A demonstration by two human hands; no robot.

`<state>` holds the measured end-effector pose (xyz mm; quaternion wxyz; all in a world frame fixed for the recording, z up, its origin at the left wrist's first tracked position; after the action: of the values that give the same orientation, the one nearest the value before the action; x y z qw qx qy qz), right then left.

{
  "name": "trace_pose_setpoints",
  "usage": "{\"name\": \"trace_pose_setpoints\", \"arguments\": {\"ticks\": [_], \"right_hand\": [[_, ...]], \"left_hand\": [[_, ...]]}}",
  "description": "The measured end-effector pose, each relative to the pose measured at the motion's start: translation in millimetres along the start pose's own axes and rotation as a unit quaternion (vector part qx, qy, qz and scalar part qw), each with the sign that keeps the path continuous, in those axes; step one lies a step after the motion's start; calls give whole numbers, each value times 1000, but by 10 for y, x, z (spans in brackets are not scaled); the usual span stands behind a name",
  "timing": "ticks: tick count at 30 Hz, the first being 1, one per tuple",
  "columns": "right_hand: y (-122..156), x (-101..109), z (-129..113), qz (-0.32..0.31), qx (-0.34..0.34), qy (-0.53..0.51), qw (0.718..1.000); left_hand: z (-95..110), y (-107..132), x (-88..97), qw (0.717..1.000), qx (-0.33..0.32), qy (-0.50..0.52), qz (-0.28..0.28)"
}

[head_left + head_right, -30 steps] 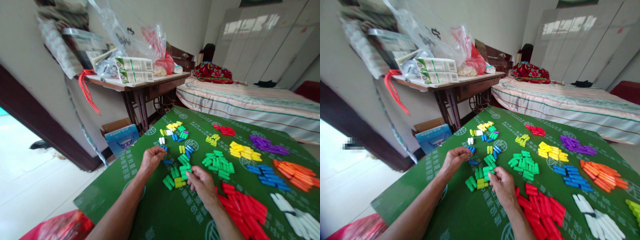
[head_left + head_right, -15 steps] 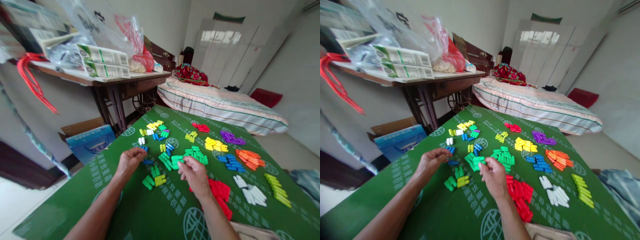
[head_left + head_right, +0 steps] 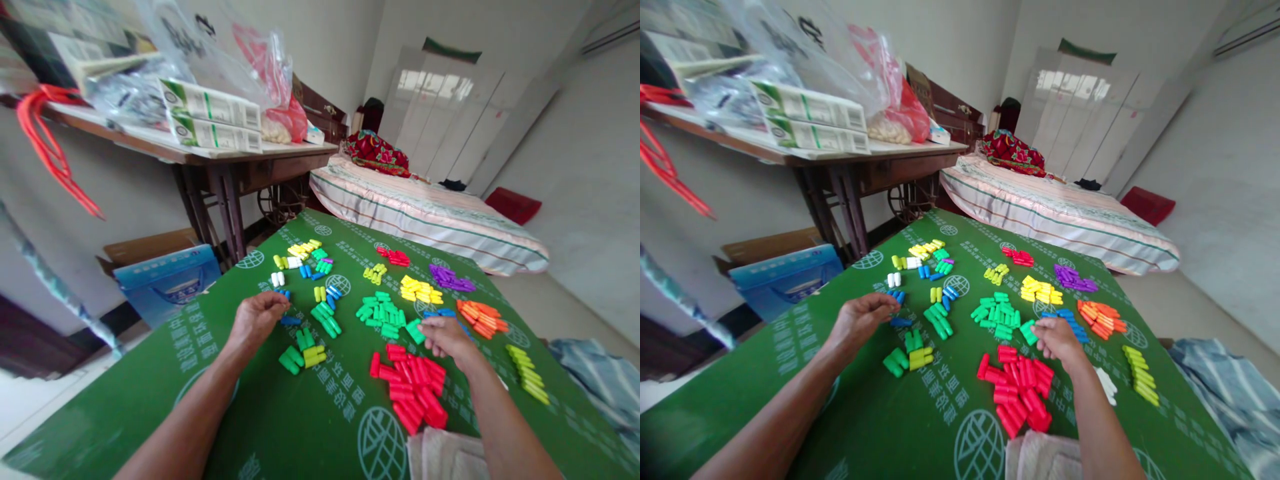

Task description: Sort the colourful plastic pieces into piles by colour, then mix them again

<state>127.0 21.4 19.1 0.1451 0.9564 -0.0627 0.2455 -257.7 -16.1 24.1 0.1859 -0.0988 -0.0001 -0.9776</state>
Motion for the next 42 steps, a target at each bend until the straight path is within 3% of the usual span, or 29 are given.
{"name": "trace_pose_setpoints", "arguments": {"ticks": [6, 24, 31, 34, 39, 42], "right_hand": [[-130, -140, 90, -38, -18, 14, 999], [-159, -227, 92, -5, -1, 121, 993], [-95, -226, -16, 59, 87, 220, 970], [67, -411, -134, 55, 137, 231, 962], [480, -911, -427, 1, 255, 269, 929], [661, -1176, -616, -46, 274, 323, 905]], "left_hand": [[-40, -16, 6, 1000, 5, -8, 6], [-161, -60, 9, 1000, -13, -12, 10], [-206, -66, 13, 999, -25, -25, 3], [-217, -64, 10, 999, -31, -34, -1], [-235, -75, 8, 998, -35, -51, -4], [-261, -97, 7, 997, -39, -63, -2]]}}
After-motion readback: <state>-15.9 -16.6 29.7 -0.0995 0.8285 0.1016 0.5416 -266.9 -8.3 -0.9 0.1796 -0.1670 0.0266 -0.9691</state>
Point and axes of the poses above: each hand's wrist, its own y-axis away from the middle knuckle, its own x-axis out of the back of the hand, z = x × y, the point moved 1 cm from there along -y, towards the middle knuckle, and after that the axes turned 2 degrees about -y, right-handed, at the moved point
